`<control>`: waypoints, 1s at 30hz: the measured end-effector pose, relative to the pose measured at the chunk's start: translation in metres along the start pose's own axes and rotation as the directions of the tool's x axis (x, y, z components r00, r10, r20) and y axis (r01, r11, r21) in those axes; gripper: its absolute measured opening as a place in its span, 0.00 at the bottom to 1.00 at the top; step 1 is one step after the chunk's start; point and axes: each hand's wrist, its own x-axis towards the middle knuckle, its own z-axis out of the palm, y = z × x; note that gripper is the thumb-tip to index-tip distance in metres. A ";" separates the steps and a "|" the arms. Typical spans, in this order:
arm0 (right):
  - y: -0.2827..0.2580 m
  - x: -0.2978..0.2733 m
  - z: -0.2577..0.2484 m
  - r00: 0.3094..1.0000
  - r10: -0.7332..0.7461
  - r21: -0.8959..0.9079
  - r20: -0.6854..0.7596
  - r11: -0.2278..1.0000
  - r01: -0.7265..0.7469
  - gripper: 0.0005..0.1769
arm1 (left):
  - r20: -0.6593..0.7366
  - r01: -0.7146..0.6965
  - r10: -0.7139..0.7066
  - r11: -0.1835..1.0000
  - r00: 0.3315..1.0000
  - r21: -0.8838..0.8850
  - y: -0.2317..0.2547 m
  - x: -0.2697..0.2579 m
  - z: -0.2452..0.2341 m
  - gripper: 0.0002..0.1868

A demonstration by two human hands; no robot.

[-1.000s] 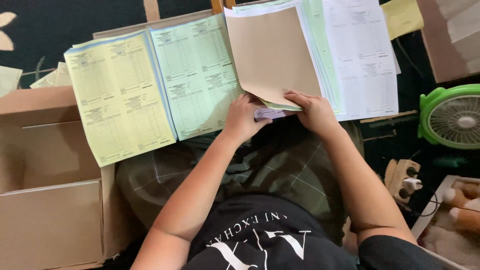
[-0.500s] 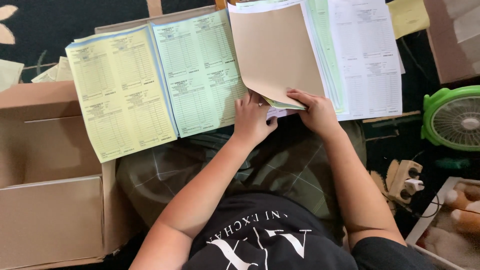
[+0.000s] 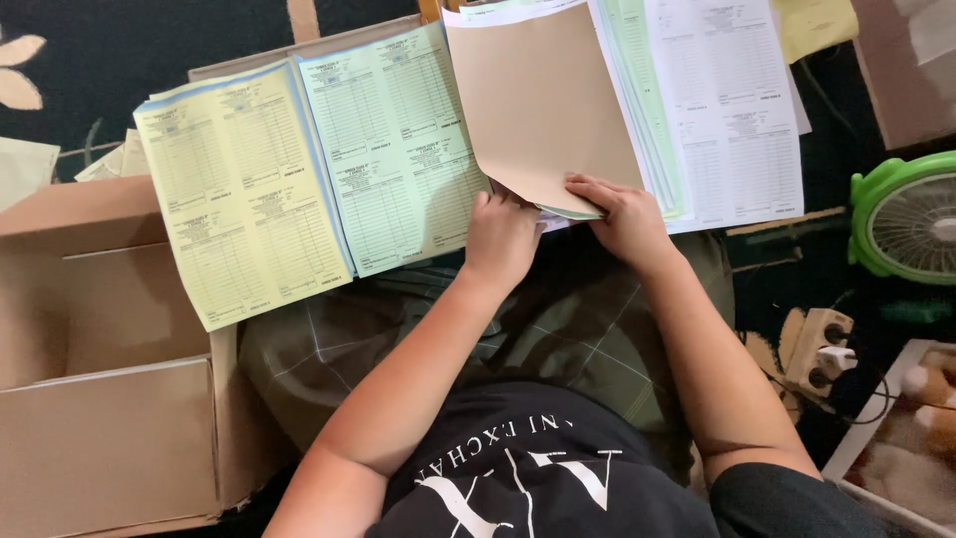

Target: Sorting and organizing multi-colored paper forms into a cardboard box.

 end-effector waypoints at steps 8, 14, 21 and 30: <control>0.006 -0.001 0.004 1.000 -0.023 -0.003 0.005 1.000 0.023 0.28 | 0.115 -0.046 0.033 0.993 0.993 0.113 -0.025 -0.006 0.018 0.07; -0.007 0.000 0.001 0.996 -0.093 -0.090 0.013 0.992 0.093 0.26 | -0.320 -0.185 0.160 0.982 0.934 -0.046 -0.021 -0.002 0.008 0.06; -0.002 0.010 -0.013 0.996 -0.089 -0.108 0.004 0.990 0.089 0.26 | -0.368 -0.064 0.027 0.994 0.929 -0.088 -0.057 -0.034 -0.011 0.03; -0.105 0.096 -0.002 0.907 -0.220 -0.180 -0.359 0.970 0.164 0.29 | 0.224 0.133 -0.155 0.985 0.962 0.110 -0.144 -0.115 -0.093 0.32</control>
